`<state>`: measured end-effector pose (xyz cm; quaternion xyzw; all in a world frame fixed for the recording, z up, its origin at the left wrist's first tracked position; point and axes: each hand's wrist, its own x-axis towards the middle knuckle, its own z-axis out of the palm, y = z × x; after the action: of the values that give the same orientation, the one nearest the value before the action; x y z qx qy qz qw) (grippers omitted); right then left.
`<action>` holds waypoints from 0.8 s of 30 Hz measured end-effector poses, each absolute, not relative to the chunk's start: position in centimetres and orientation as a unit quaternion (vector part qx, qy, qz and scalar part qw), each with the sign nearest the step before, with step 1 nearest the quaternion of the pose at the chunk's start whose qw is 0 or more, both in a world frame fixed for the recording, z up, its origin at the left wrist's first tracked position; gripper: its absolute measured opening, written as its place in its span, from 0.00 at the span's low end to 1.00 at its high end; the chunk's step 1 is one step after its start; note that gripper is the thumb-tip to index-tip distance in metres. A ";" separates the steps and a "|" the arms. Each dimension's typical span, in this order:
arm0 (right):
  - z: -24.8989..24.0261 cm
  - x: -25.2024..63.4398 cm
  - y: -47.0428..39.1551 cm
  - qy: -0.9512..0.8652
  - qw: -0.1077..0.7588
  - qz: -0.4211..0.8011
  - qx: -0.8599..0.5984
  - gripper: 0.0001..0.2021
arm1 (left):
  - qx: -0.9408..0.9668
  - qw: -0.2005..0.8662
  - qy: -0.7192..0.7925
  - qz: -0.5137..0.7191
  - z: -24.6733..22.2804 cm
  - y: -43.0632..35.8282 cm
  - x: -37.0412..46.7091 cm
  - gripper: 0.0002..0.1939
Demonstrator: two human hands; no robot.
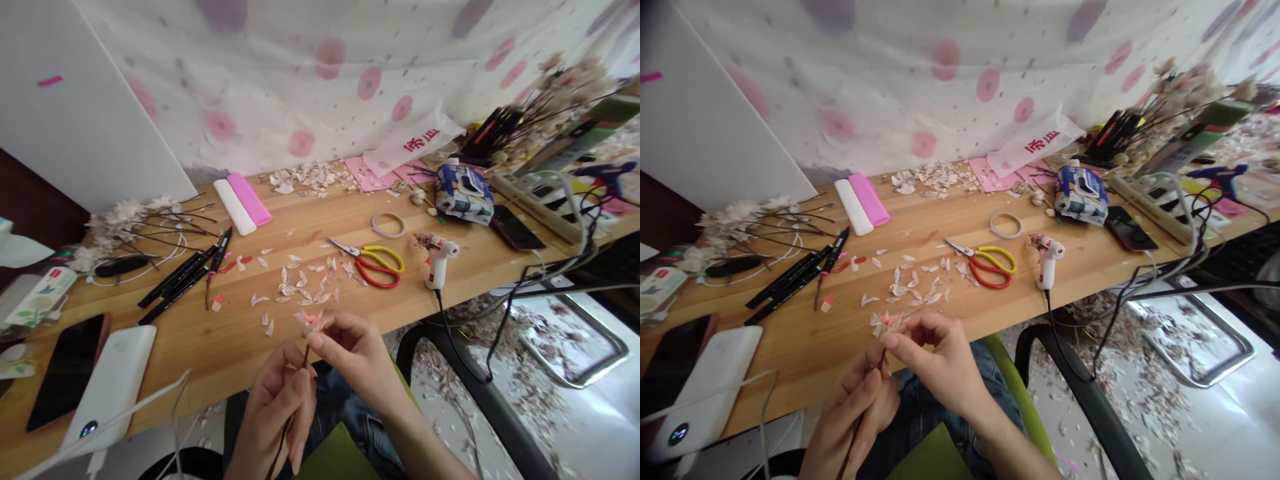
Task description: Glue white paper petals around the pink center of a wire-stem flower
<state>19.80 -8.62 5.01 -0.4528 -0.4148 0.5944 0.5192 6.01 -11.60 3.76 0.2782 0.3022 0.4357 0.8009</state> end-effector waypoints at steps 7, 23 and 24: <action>5.0 19.9 -8.8 -0.428 0.517 0.586 -0.455 0.17 | 0.276 0.816 0.271 0.430 3.2 -11.7 5.8 0.13; 5.0 19.8 -8.8 -0.415 0.536 0.616 -0.402 0.13 | 0.277 0.783 0.337 0.444 3.8 -11.3 6.2 0.18; 5.0 19.8 -8.8 -0.417 0.537 0.613 -0.403 0.13 | 0.281 0.779 0.342 0.444 3.8 -11.4 6.2 0.18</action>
<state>19.76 -8.81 4.97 -0.4027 -0.4168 0.6127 0.5374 6.19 -11.38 3.84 0.2812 0.3419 0.4442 0.7789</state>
